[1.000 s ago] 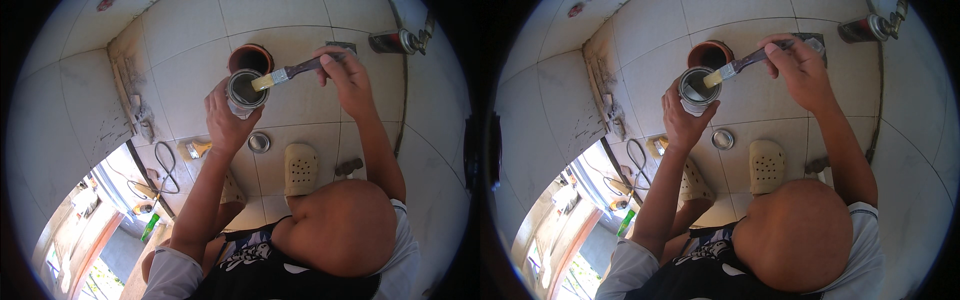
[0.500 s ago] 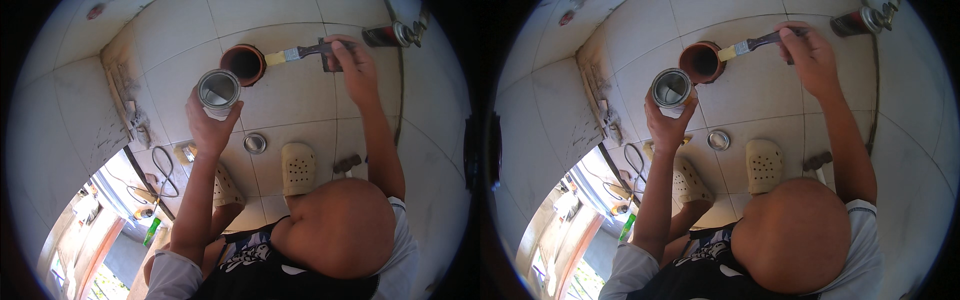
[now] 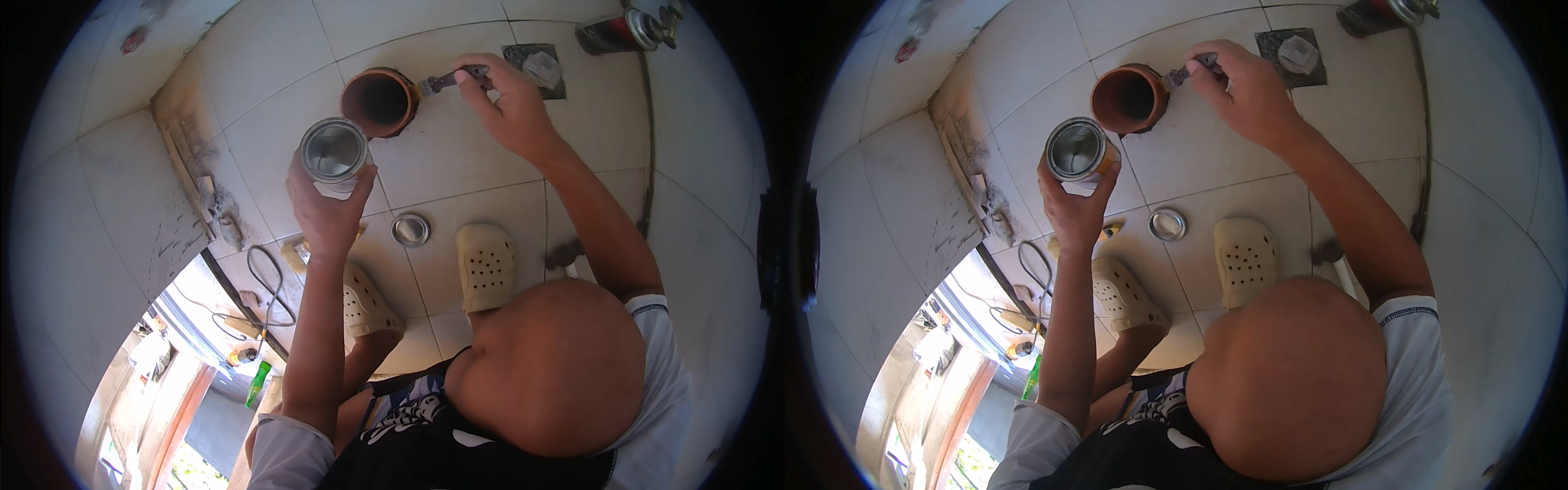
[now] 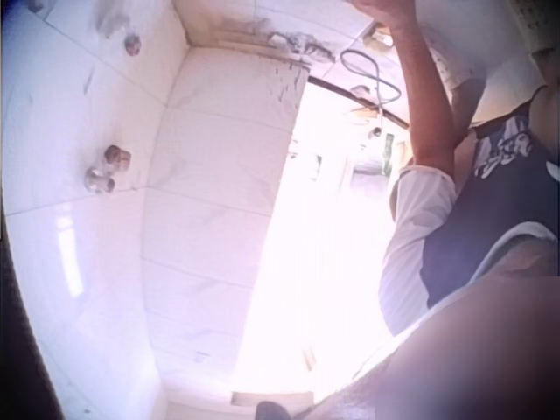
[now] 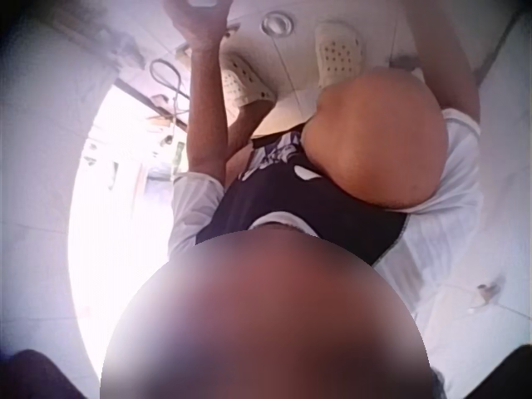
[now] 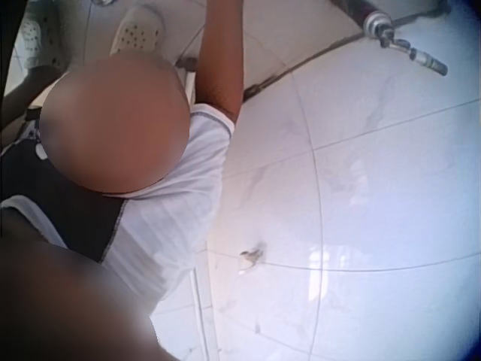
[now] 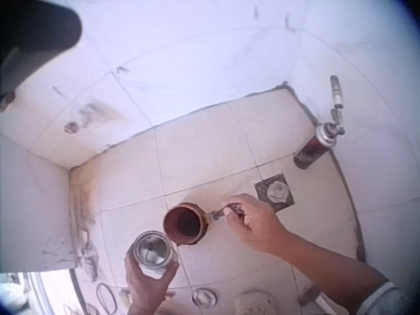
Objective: The person sits on a tiled floor and paints the exterior of a terracotta pipe section with a brush. They repeatedly dip the brush into a paint can, apply paint to the pipe, and use a hammer to tap the pipe into a floor opening. The person also uses a yellow brush to sweep dust from the floor.
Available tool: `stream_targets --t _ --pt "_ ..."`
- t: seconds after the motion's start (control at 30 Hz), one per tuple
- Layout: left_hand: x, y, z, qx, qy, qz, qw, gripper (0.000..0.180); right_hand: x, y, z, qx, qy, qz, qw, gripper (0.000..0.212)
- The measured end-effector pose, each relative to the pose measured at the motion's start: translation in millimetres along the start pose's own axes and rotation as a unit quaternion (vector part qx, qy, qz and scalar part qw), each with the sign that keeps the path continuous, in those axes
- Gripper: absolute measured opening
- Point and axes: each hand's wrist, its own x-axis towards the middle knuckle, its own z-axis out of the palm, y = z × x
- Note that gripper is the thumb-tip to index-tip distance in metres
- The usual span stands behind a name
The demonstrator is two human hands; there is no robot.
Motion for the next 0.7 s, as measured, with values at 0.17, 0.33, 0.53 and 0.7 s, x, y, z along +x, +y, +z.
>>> stream_targets --t 0.17,0.33,0.53,0.7 --pt "1 -1 1 0.015 0.000 0.002 1.000 0.089 -1 -1 2 0.008 0.012 -0.005 1.000 0.021" --pt "2 -5 0 0.051 0.008 0.027 0.998 0.089 1 -3 3 0.013 0.012 -0.030 0.999 0.020" --pt "4 -6 -1 0.048 0.004 0.046 0.998 0.091 9 -3 4 0.000 0.013 -0.061 0.998 0.020" --pt "4 -4 -2 0.062 -0.003 0.041 0.997 0.091 12 0 7 -0.008 -0.013 -0.064 0.998 0.022"
